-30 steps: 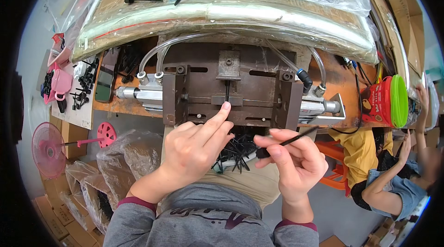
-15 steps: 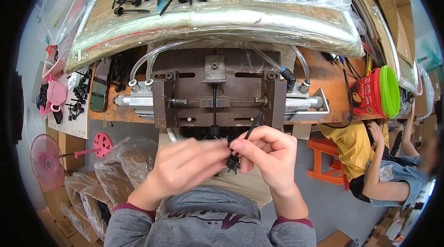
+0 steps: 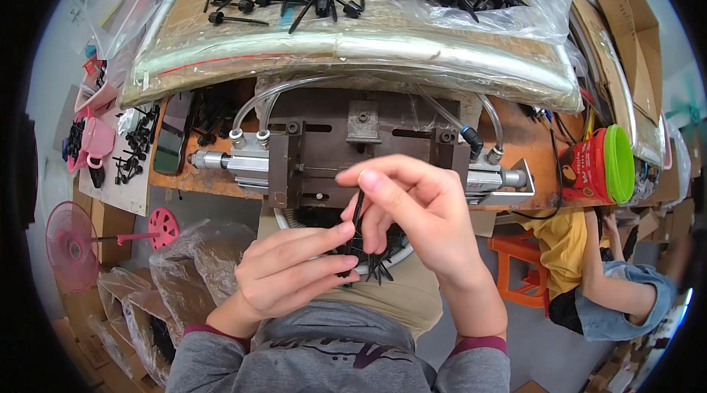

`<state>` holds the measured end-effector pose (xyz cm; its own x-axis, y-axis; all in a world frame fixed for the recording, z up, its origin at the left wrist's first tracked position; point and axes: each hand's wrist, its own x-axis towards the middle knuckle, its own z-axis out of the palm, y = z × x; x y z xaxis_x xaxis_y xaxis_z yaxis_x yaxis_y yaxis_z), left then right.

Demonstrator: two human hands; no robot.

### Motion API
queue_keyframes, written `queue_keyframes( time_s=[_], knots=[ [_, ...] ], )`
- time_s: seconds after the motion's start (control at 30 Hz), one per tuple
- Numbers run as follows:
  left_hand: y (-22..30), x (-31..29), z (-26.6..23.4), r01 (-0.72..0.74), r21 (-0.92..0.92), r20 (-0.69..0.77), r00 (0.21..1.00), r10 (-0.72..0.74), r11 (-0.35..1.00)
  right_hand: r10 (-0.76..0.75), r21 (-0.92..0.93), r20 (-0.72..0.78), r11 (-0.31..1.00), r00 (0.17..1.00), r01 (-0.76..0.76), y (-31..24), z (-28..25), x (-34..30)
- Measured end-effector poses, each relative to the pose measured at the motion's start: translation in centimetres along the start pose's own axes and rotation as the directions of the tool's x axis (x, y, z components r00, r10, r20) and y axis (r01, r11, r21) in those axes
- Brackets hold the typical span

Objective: Assembling small black plastic components using a pneumatic press machine at a workstation.

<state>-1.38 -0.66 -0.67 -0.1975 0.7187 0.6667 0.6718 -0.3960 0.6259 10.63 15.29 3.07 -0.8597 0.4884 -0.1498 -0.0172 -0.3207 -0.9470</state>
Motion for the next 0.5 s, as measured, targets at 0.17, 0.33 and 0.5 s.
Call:
queue_keyframes(
  time_s=[0.17,0.33,0.5],
  knots=[
    [0.1,-0.5,-0.2,0.009,-0.015,0.022,1.000,-0.008,1.000,-0.047,0.062,-0.003,0.997,0.999,0.047,0.9,0.2,-0.5],
    [0.4,-0.8,-0.2,0.000,-0.010,0.033,0.999,0.000,1.000,-0.113,0.034,-0.030,0.993,0.993,0.114,1.5,0.4,-1.3],
    [0.3,-1.0,0.0,-0.006,-0.028,0.039,0.999,0.007,1.000,-0.142,0.009,-0.060,0.990,0.988,0.143,1.9,0.6,-1.9]
  ],
)
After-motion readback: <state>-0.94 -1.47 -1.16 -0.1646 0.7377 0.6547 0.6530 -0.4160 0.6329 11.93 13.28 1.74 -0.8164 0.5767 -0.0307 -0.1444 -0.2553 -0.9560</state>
